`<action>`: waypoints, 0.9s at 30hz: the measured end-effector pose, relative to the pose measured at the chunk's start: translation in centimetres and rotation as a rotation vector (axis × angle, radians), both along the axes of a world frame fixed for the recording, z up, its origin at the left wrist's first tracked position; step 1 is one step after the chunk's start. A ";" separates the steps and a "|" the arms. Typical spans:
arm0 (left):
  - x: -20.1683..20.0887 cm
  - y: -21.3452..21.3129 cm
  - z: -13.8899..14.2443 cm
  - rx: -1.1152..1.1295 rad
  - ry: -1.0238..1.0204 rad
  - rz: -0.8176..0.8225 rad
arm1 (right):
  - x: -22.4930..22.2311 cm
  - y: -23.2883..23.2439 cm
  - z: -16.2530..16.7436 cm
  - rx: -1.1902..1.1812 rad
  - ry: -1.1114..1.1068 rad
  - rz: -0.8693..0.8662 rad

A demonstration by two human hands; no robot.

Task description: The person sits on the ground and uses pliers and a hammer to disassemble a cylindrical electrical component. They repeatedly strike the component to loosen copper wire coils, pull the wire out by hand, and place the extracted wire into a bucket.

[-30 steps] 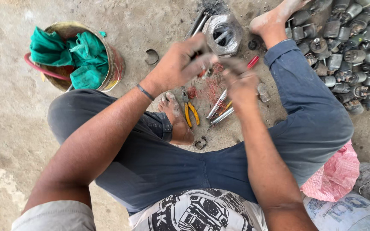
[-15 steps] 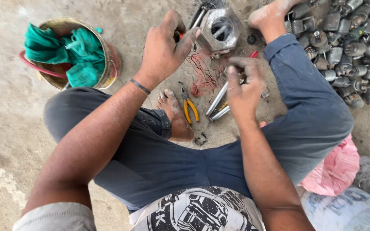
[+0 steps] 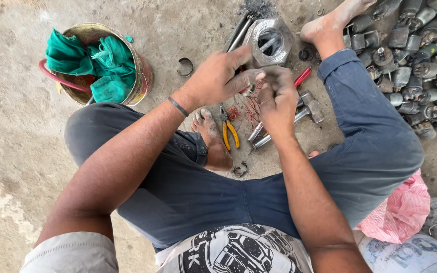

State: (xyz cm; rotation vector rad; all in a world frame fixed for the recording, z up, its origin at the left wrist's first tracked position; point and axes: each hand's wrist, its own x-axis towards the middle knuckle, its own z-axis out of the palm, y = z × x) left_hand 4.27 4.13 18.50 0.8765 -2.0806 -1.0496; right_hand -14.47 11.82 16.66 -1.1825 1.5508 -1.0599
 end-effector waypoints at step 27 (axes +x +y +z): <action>-1.9 1.5 -1.5 -0.032 -0.023 0.436 | 3.1 1.2 0.9 -0.528 0.478 0.022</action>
